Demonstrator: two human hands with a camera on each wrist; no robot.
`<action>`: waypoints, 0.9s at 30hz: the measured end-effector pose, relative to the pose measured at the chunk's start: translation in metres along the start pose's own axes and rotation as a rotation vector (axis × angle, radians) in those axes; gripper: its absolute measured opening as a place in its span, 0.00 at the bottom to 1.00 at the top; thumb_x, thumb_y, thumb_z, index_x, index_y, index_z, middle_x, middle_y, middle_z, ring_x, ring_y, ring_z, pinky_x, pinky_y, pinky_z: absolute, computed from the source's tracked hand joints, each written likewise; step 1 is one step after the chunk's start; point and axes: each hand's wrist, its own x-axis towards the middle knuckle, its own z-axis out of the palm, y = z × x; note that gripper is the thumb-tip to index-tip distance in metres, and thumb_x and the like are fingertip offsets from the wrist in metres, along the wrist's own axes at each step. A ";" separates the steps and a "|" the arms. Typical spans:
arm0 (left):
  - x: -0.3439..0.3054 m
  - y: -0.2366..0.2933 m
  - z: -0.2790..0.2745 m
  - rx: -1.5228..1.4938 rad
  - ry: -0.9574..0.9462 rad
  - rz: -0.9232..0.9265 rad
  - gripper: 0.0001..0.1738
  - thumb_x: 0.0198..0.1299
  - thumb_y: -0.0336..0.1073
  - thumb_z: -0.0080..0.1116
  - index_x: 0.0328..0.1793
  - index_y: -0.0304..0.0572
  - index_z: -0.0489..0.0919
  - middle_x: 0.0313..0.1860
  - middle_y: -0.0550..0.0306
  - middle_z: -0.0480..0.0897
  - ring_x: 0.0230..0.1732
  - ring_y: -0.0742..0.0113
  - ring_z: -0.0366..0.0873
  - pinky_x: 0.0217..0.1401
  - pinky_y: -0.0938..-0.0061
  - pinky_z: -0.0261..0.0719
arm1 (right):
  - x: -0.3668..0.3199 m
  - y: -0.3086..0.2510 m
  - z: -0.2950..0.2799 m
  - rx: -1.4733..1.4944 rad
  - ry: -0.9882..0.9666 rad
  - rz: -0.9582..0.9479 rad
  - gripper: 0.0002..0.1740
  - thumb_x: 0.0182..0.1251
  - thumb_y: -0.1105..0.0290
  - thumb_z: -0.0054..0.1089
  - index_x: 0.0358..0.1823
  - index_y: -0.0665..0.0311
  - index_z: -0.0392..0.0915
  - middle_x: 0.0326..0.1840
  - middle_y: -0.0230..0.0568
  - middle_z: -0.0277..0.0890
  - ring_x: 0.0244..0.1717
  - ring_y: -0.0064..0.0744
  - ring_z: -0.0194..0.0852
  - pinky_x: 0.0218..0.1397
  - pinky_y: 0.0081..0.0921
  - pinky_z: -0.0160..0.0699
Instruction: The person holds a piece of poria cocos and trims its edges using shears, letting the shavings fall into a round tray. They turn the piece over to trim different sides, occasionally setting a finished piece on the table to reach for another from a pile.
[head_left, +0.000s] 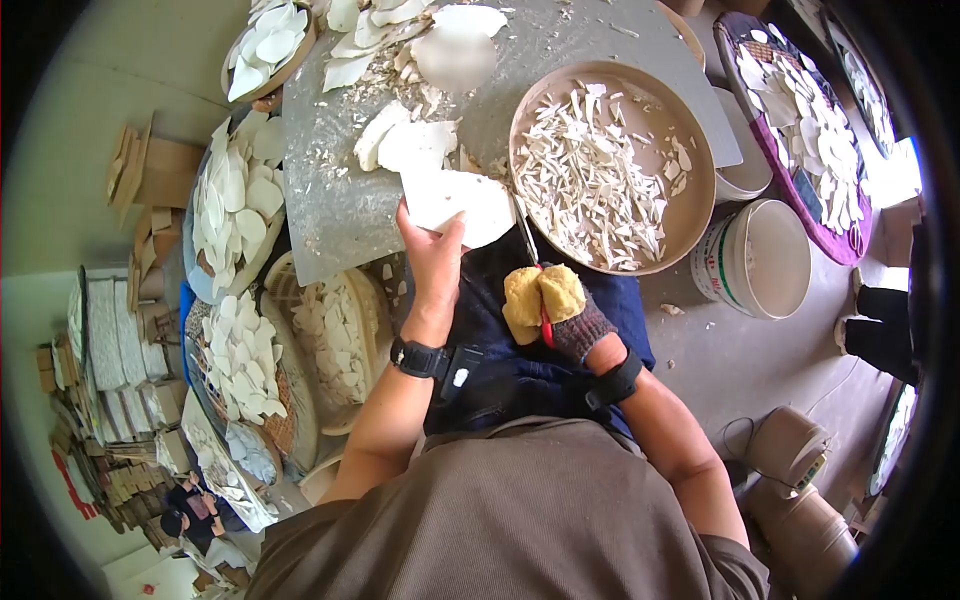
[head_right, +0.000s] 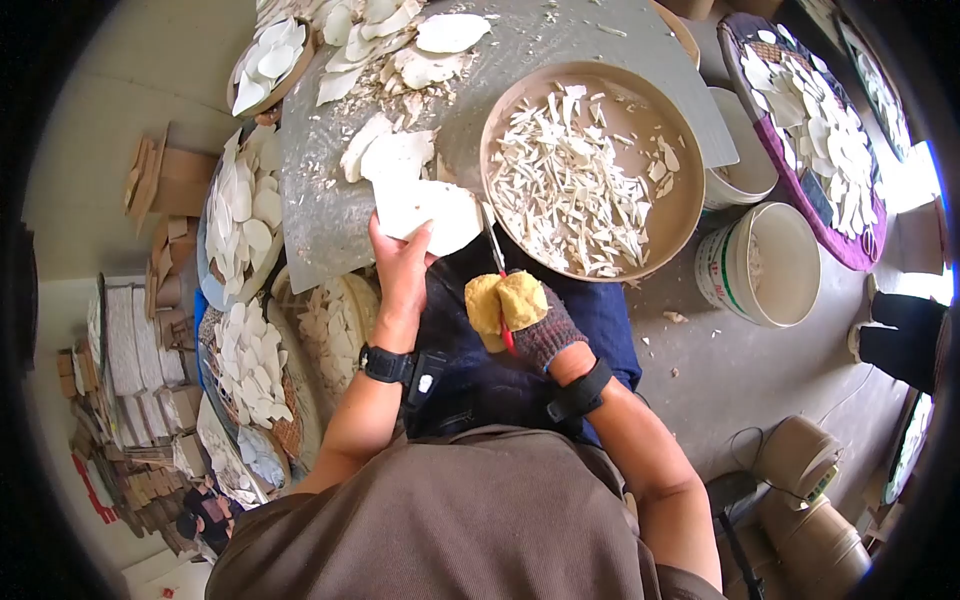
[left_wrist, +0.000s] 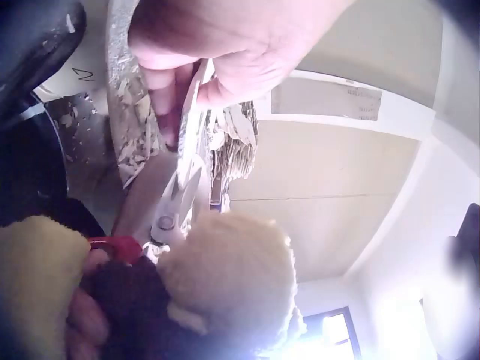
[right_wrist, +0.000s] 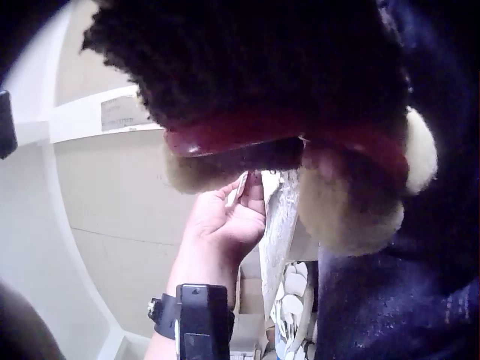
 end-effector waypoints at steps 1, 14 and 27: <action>0.002 0.003 -0.001 -0.027 -0.050 -0.025 0.36 0.56 0.22 0.55 0.68 0.47 0.52 0.54 0.53 0.71 0.49 0.67 0.77 0.41 0.73 0.84 | 0.000 0.000 0.000 0.027 0.022 -0.012 0.10 0.48 0.68 0.58 0.32 0.62 0.76 0.31 0.45 0.76 0.35 0.49 0.73 0.37 0.40 0.73; 0.008 -0.023 0.002 0.102 -0.021 0.171 0.46 0.55 0.23 0.56 0.73 0.49 0.41 0.60 0.48 0.67 0.54 0.65 0.73 0.41 0.74 0.82 | 0.001 0.001 0.007 0.198 0.000 0.143 0.08 0.49 0.74 0.59 0.32 0.66 0.77 0.31 0.47 0.78 0.35 0.49 0.76 0.38 0.37 0.73; 0.000 -0.005 0.019 -0.019 -0.109 0.171 0.44 0.54 0.19 0.55 0.72 0.46 0.44 0.59 0.49 0.68 0.55 0.65 0.72 0.52 0.72 0.78 | -0.003 0.015 0.021 0.310 0.070 0.132 0.12 0.49 0.70 0.56 0.37 0.62 0.77 0.35 0.45 0.77 0.37 0.49 0.74 0.38 0.40 0.74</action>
